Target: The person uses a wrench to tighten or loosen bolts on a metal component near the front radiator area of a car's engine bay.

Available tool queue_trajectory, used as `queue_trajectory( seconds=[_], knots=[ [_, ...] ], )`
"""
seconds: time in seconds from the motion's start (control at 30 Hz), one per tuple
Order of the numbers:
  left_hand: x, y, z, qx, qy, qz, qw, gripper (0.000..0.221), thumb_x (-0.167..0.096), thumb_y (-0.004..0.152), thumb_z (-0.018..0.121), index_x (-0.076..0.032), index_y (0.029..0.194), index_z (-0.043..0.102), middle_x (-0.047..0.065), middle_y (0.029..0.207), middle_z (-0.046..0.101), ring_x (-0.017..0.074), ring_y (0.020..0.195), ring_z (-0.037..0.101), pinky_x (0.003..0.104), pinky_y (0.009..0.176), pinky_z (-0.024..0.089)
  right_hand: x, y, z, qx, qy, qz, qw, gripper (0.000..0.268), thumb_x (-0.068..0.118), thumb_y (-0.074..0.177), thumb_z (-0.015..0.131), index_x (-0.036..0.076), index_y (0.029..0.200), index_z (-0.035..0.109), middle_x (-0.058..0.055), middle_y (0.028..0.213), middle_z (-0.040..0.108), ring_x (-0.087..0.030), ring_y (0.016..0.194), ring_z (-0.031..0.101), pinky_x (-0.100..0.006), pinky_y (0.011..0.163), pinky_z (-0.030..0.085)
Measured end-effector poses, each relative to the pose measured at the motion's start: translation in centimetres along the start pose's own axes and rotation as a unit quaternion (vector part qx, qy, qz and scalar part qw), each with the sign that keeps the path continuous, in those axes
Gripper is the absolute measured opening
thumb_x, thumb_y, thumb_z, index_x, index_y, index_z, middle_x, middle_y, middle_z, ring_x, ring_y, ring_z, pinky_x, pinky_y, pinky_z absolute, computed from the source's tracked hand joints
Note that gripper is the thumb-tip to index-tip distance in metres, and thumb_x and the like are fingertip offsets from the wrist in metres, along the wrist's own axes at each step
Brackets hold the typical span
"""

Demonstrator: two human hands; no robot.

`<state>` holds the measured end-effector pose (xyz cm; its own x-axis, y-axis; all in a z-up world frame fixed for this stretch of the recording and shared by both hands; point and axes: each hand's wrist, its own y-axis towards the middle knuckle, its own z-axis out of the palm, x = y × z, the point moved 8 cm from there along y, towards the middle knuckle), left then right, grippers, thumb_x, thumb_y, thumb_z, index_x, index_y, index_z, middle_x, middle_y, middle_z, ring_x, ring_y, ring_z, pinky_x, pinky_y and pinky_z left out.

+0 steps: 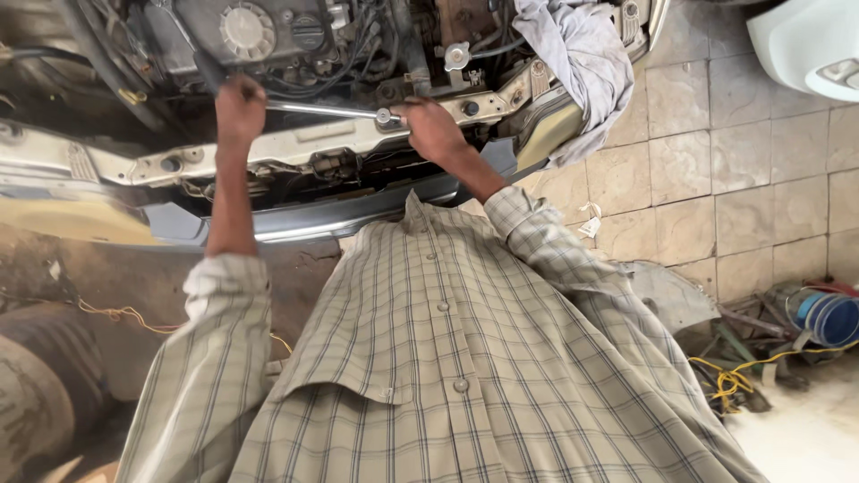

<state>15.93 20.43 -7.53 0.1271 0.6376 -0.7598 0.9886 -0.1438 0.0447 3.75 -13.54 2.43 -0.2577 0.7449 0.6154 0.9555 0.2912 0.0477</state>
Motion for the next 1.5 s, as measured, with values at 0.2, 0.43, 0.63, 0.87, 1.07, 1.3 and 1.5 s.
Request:
queue_trajectory(
  seconds=[0.2,0.43,0.63,0.87,1.07,1.3,1.5],
  knots=[
    [2.1,7.9,5.4,-0.205,-0.297,-0.172,0.917,0.047,0.002,0.092,0.063,0.002,0.132,0.037,0.024,0.122,0.055,0.0331,0.099,0.06,0.046,0.081,0.052,1.4,-0.7,-0.3,0.01,0.028,0.051,0.998,0.054,-0.011,0.075,0.058,0.004,0.125,0.072,-0.025,0.104,0.07,-0.043,0.098,0.065,-0.051,0.088,0.051],
    [-3.1,12.8,12.5,-0.168,-0.172,-0.251,0.938,0.086,-0.015,0.085,0.068,0.004,0.148,0.012,0.03,0.144,0.037,0.0443,0.123,0.049,0.049,0.101,0.045,-1.4,-1.2,3.0,0.065,0.031,0.09,0.993,0.033,-0.004,0.09,0.059,-0.001,0.121,0.069,-0.024,0.109,0.071,-0.038,0.091,0.073,-0.045,0.083,0.059],
    [-6.4,14.5,13.7,-0.11,-0.1,-0.263,0.953,0.107,-0.026,0.081,0.074,0.006,0.155,0.003,0.033,0.153,0.033,0.05,0.136,0.043,0.051,0.113,0.041,-1.9,-1.2,4.0,0.073,0.048,0.068,0.994,0.034,0.002,0.085,0.066,0.0,0.119,0.07,-0.022,0.116,0.071,-0.036,0.098,0.073,-0.042,0.085,0.059],
    [-5.6,13.8,13.3,-0.141,-0.226,-0.343,0.901,0.071,-0.033,0.09,0.071,0.005,0.138,0.036,0.024,0.121,0.06,0.0342,0.096,0.063,0.043,0.071,0.051,-1.8,-1.3,3.3,0.13,0.161,0.159,0.965,0.037,0.026,0.097,0.069,0.003,0.126,0.067,-0.019,0.102,0.072,-0.031,0.087,0.075,-0.042,0.081,0.056],
    [-7.3,13.4,12.1,-0.128,-0.35,-0.29,0.881,0.025,-0.019,0.094,0.061,0.003,0.104,0.061,0.013,0.084,0.065,0.0188,0.055,0.06,0.033,0.034,0.043,-2.4,0.5,3.1,0.13,0.122,0.147,0.973,0.025,0.025,0.096,0.071,0.004,0.109,0.076,-0.018,0.09,0.075,-0.028,0.081,0.077,-0.042,0.077,0.057],
    [-4.6,13.8,13.0,-0.084,-0.335,-0.3,0.889,0.022,-0.003,0.089,0.056,-0.003,0.077,0.038,0.003,0.065,0.044,0.0138,0.045,0.037,0.032,0.033,0.029,-3.2,2.9,4.7,0.201,0.066,0.218,0.953,0.03,0.027,0.089,0.078,-0.003,0.092,0.072,-0.019,0.082,0.072,-0.031,0.075,0.076,-0.039,0.068,0.061],
    [-6.0,16.3,15.9,-0.023,-0.215,-0.227,0.949,0.019,-0.001,0.084,0.057,-0.004,0.077,0.039,0.004,0.066,0.047,0.0128,0.046,0.042,0.034,0.031,0.041,-3.6,1.5,5.5,0.083,0.165,0.299,0.936,0.035,0.023,0.083,0.084,-0.006,0.094,0.068,-0.023,0.089,0.069,-0.035,0.08,0.073,-0.041,0.066,0.061]
  ],
)
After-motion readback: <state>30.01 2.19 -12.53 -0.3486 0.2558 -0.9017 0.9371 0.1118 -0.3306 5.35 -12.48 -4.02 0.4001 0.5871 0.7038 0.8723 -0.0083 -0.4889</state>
